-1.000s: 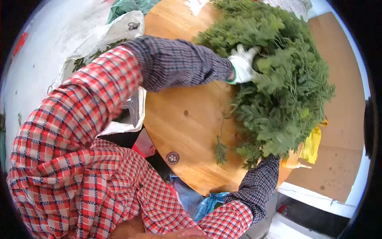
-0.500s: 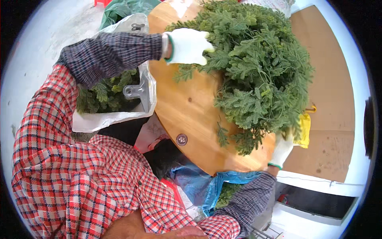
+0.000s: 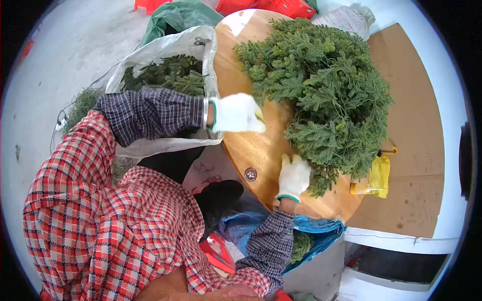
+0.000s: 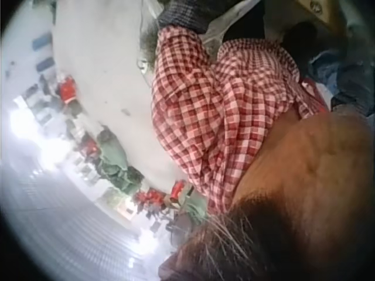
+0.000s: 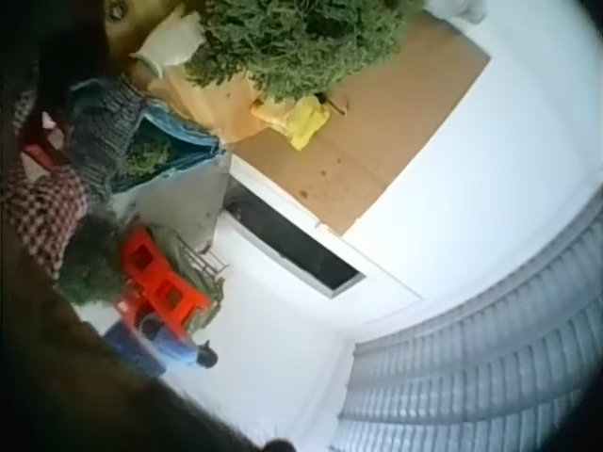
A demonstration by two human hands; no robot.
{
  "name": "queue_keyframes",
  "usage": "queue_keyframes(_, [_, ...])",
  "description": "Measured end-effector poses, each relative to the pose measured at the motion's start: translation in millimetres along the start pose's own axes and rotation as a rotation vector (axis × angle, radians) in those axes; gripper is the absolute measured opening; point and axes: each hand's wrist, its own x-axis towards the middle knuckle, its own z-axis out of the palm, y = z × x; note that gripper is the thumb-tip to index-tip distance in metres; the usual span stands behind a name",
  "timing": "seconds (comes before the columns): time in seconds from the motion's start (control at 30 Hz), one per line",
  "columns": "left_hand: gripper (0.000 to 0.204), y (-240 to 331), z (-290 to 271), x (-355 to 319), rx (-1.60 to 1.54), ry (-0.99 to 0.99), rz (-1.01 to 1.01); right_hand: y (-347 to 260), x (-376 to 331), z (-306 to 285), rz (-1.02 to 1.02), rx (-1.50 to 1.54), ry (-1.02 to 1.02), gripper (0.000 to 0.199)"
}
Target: Packing green leafy plants into a white sack from a wooden board
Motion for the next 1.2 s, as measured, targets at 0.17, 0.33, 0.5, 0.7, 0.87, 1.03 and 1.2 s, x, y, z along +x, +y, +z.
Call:
queue_keyframes(0.17, [0.039, 2, 0, -9, -0.265, 0.046, -0.167, -58, -32, -16, -0.175, 0.851, 0.114, 0.012])
queue_keyframes(0.33, [0.047, 15, -14, -10, -0.469, -0.117, -0.530, -102, -51, -23, -0.221, 0.904, 0.050, 0.011])
queue_keyframes(0.5, [0.048, 11, -27, -17, -0.682, -0.136, -0.650, -121, -63, -12, -0.258, 1.020, 0.022, 0.013])
queue_keyframes(0.7, [0.031, -1, -27, -20, -1.063, -0.066, -0.677, -115, -76, -2, -0.075, 1.230, -0.353, 0.024])
queue_keyframes(0.87, [0.021, -13, -34, -28, -1.063, -0.001, -0.690, -103, -76, -13, -0.121, 1.102, -0.144, 0.022])
queue_keyframes(1.03, [0.016, -4, -37, -25, -1.212, -0.007, -0.795, -85, -56, -22, -0.055, 0.976, 0.183, 0.019])
queue_keyframes(1.2, [0.024, 1, -39, -24, -1.198, -0.031, -0.778, -104, -18, -17, -0.338, 0.509, 0.328, 0.023])
